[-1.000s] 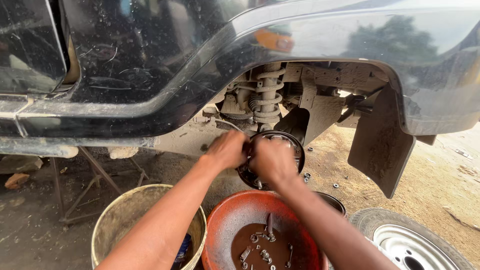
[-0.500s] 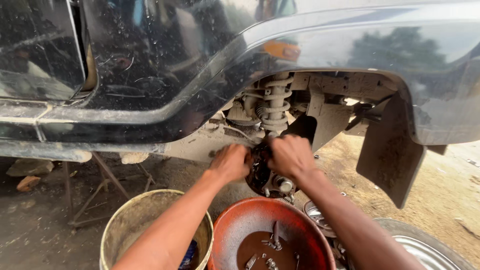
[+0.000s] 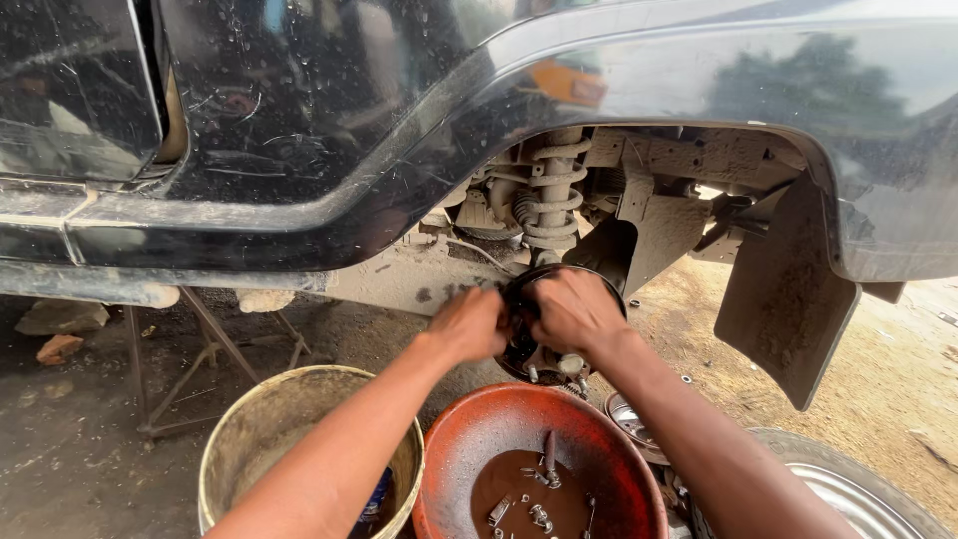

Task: The person works on a vehicle's rear drum brake assembly. They repeatedly insert and remove a cylindrical metal part, likely a wheel bearing or seal, from the hub area. The person also washes small metal components in a red basin filled with liquid and applies a substance from a blue bottle to the brake assembly.

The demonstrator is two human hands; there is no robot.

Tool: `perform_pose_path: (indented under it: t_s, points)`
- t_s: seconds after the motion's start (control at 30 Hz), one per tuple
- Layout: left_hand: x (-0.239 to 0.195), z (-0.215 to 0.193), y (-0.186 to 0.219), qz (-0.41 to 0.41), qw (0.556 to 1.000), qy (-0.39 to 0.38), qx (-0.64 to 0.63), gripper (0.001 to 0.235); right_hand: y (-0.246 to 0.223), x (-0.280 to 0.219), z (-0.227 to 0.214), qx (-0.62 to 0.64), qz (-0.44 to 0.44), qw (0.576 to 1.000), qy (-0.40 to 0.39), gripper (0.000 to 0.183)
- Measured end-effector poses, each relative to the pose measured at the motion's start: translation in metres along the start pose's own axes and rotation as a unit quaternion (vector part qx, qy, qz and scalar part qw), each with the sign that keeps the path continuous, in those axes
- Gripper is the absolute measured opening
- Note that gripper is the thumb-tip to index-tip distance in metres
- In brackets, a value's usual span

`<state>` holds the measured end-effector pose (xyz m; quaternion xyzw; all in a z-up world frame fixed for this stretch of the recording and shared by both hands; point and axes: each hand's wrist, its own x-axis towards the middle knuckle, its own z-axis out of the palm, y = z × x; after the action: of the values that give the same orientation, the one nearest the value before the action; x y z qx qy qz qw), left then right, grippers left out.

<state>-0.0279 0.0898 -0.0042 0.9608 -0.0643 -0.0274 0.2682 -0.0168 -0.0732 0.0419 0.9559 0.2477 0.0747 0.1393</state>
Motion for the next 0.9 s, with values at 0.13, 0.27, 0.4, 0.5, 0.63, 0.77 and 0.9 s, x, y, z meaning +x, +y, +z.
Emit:
perform_pose_path:
  t_s: [0.13, 0.27, 0.4, 0.5, 0.63, 0.77, 0.9]
  points:
    - [0.002, -0.001, -0.005, 0.004, 0.998, 0.025, 0.056, 0.013, 0.02, 0.006, 0.004, 0.153, -0.01, 0.979, 0.132, 0.024]
    - [0.0, -0.005, -0.006, -0.03, 0.999, 0.016, 0.016, 0.013, 0.002, 0.006, 0.005, 0.082, -0.051, 0.987, 0.127, 0.025]
    - [0.001, 0.003, -0.01, -0.025, 0.999, 0.026, 0.02, 0.026, 0.006, -0.004, -0.025, 0.137, 0.04, 0.988, 0.052, 0.024]
    - [0.008, -0.002, -0.019, -0.018, 0.999, 0.017, 0.042, 0.017, 0.002, -0.005, -0.019, 0.073, -0.027, 0.988, 0.132, 0.03]
    - [0.001, 0.002, -0.015, -0.037, 0.999, -0.004, 0.024, 0.027, 0.001, -0.001, -0.014, 0.076, -0.024, 0.992, 0.096, 0.021]
    - [0.001, -0.002, -0.013, -0.027, 0.999, 0.034, -0.022, 0.03, 0.005, 0.0, -0.022, 0.093, 0.008, 0.991, 0.1, 0.024]
    - [-0.003, 0.006, -0.008, -0.028, 0.998, 0.02, 0.05, 0.026, 0.0, 0.004, -0.011, 0.041, -0.006, 0.997, 0.064, 0.017]
